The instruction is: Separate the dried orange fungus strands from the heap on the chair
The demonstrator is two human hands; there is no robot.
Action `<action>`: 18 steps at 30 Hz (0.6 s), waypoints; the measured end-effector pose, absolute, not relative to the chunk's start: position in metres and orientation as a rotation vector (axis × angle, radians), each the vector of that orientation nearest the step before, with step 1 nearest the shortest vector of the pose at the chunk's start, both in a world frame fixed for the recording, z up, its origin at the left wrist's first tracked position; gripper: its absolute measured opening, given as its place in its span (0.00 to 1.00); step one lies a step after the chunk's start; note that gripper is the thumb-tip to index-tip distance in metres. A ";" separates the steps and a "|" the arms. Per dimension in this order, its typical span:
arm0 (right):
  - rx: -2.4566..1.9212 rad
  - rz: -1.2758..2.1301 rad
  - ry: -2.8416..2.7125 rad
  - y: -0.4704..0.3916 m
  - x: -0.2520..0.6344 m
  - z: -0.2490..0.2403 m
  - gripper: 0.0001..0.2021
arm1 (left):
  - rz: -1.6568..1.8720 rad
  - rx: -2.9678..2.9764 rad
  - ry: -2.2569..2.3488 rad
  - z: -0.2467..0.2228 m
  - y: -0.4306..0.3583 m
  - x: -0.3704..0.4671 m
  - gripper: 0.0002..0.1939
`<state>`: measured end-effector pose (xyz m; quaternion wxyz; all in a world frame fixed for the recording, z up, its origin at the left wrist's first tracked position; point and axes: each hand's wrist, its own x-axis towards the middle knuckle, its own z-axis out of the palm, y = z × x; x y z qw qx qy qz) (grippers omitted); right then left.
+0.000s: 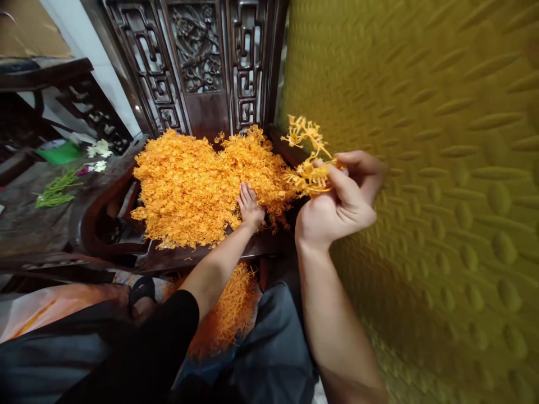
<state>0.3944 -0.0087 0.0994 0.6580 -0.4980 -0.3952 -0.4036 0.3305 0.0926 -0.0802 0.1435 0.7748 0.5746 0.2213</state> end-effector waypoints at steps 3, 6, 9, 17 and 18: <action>-1.092 -0.859 -0.897 -0.001 0.408 0.094 0.17 | 0.567 2.224 1.636 -0.068 0.089 0.328 0.48; -1.204 -0.614 -1.108 0.013 0.428 0.074 0.22 | 0.392 2.265 1.461 -0.047 0.084 0.304 0.61; -1.347 -0.292 -1.284 0.025 0.440 0.052 0.26 | 0.242 2.259 1.223 -0.015 0.078 0.268 0.60; -1.282 0.606 -1.337 0.014 0.426 0.046 0.21 | 0.846 1.706 0.742 0.027 0.065 0.274 0.30; -1.259 0.663 -1.320 0.013 0.425 0.047 0.22 | 0.889 1.551 0.732 0.026 0.066 0.281 0.28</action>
